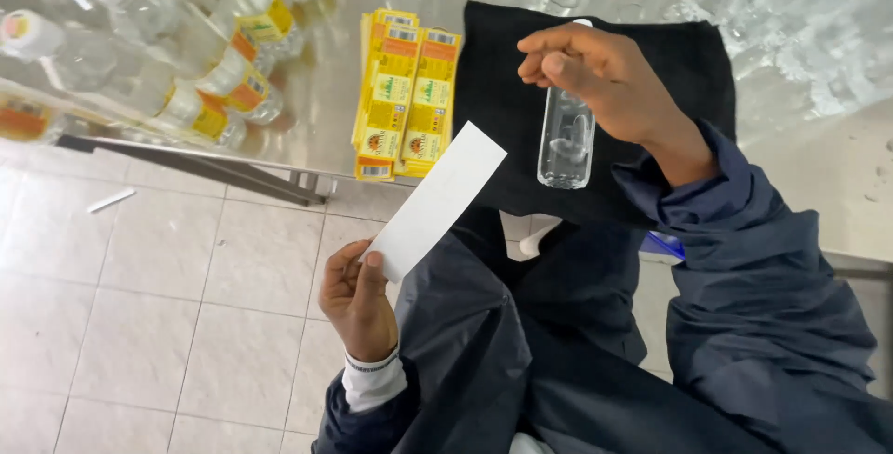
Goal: A worker manually peels adhesive labels from a sheet and applies them to plastic water bottles.
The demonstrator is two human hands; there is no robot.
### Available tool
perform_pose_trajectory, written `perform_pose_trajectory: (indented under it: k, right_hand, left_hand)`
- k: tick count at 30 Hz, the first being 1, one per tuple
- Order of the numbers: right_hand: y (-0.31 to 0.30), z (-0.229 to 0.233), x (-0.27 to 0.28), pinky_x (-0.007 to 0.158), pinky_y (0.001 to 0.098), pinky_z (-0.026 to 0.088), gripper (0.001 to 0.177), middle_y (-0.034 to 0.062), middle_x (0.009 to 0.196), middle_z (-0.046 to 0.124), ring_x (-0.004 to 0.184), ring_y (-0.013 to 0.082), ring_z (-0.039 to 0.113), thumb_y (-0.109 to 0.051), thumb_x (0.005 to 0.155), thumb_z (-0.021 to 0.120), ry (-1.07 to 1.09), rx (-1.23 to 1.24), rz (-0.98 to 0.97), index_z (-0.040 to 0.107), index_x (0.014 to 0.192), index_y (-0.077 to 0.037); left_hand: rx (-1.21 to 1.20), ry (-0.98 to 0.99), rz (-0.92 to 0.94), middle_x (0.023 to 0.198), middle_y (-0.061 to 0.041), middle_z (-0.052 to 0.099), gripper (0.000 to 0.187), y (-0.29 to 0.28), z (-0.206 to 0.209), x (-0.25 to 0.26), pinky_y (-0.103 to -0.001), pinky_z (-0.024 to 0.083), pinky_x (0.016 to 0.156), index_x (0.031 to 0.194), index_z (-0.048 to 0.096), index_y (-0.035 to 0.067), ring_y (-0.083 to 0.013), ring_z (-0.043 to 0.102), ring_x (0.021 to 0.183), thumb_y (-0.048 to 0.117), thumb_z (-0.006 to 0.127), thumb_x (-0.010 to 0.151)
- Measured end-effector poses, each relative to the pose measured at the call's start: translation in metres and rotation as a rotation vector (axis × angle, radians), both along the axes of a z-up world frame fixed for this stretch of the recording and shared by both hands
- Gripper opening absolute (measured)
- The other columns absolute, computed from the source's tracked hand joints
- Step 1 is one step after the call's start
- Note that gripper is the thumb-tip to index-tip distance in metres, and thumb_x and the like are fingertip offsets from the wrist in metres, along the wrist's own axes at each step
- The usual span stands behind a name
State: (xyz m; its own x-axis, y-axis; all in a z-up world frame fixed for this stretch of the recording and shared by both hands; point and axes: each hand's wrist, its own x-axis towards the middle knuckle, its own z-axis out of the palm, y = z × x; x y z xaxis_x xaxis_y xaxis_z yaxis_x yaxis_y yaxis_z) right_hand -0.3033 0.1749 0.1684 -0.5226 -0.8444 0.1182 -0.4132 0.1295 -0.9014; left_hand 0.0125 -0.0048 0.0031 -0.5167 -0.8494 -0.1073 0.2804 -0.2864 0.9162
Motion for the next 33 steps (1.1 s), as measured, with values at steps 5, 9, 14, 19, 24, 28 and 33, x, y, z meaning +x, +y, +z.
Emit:
perform_pose_trajectory:
  k: [5, 9, 14, 19, 24, 28, 33]
  right_hand:
    - [-0.016, -0.036, -0.007, 0.11, 0.058, 0.049, 0.056, 0.0181, 0.138, 0.071, 0.128, 0.0413, 0.067, -0.051, 0.114, 0.05, 0.321, 0.151, -0.016, 0.067, 0.145, -0.008]
    - [0.0, -0.067, -0.014, 0.127, 0.0723, 0.014, 0.052, 0.0201, 0.142, 0.071, 0.152, 0.0494, 0.049, -0.047, 0.12, 0.045, 0.611, 0.113, 0.179, 0.063, 0.156, -0.014]
    - [0.102, -0.093, -0.038, 0.136, 0.0586, 0.016, 0.053, 0.0206, 0.148, 0.073, 0.152, 0.0343, 0.059, -0.039, 0.121, 0.046, 0.958, 0.272, 0.029, 0.063, 0.158, -0.005]
    - [0.211, -0.053, -0.003, 0.106, 0.0592, 0.057, 0.071, 0.0174, 0.118, 0.077, 0.135, 0.045, 0.065, -0.045, 0.121, 0.033, 0.594, 0.546, -0.373, 0.055, 0.165, 0.006]
    - [0.216, -0.037, 0.034, 0.051, 0.0344, 0.033, 0.064, 0.0142, 0.127, 0.076, 0.051, 0.0147, 0.032, -0.048, 0.119, 0.045, 0.339, 0.42, -0.657, 0.062, 0.154, 0.003]
    - [0.197, -0.046, 0.033, 0.105, 0.0461, 0.056, 0.061, 0.0201, 0.138, 0.072, 0.122, 0.0356, 0.071, -0.046, 0.113, 0.053, 0.215, 0.416, -0.7, 0.061, 0.152, 0.0]
    - [0.132, -0.039, 0.055, 0.121, 0.0547, 0.047, 0.096, 0.0253, 0.17, 0.041, 0.156, 0.0401, 0.046, -0.067, 0.094, 0.051, -0.188, 0.283, -0.756, 0.028, 0.17, -0.012]
  left_hand:
    - [-0.027, 0.025, 0.083, 0.101, -0.013, 0.078, 0.026, -0.013, -0.014, 0.004, -0.03, 0.063, 0.07, 0.118, 0.071, -0.001, -0.0152, 0.071, 0.08, 0.011, 0.08, 0.098]
    - [-0.019, 0.063, 0.073, 0.11, -0.019, 0.078, 0.025, -0.014, -0.022, 0.001, -0.031, 0.069, 0.074, 0.123, 0.065, -0.004, -0.0158, 0.075, 0.086, 0.007, 0.073, 0.103]
    - [0.009, 0.028, 0.037, 0.109, -0.015, 0.079, 0.027, -0.011, -0.007, -0.007, -0.034, 0.067, 0.079, 0.121, 0.07, 0.001, -0.0218, 0.077, 0.095, 0.013, 0.079, 0.099]
    - [0.069, 0.018, 0.01, 0.104, -0.01, 0.082, 0.026, -0.015, -0.014, -0.023, -0.034, 0.063, 0.085, 0.118, 0.074, 0.006, -0.0201, 0.077, 0.099, 0.018, 0.084, 0.097]
    - [0.021, 0.017, -0.033, 0.11, -0.007, 0.079, 0.021, -0.01, -0.001, -0.025, -0.035, 0.066, 0.091, 0.116, 0.073, 0.01, -0.0219, 0.076, 0.108, 0.018, 0.082, 0.1]
    - [0.022, 0.003, -0.053, 0.101, -0.004, 0.077, 0.022, -0.005, -0.002, -0.025, -0.034, 0.063, 0.085, 0.116, 0.074, 0.01, -0.0197, 0.074, 0.1, 0.019, 0.083, 0.099]
    - [0.051, -0.009, -0.075, 0.104, -0.008, 0.081, 0.027, -0.001, -0.01, -0.023, -0.032, 0.064, 0.084, 0.12, 0.073, 0.006, -0.0207, 0.078, 0.101, 0.019, 0.083, 0.098]
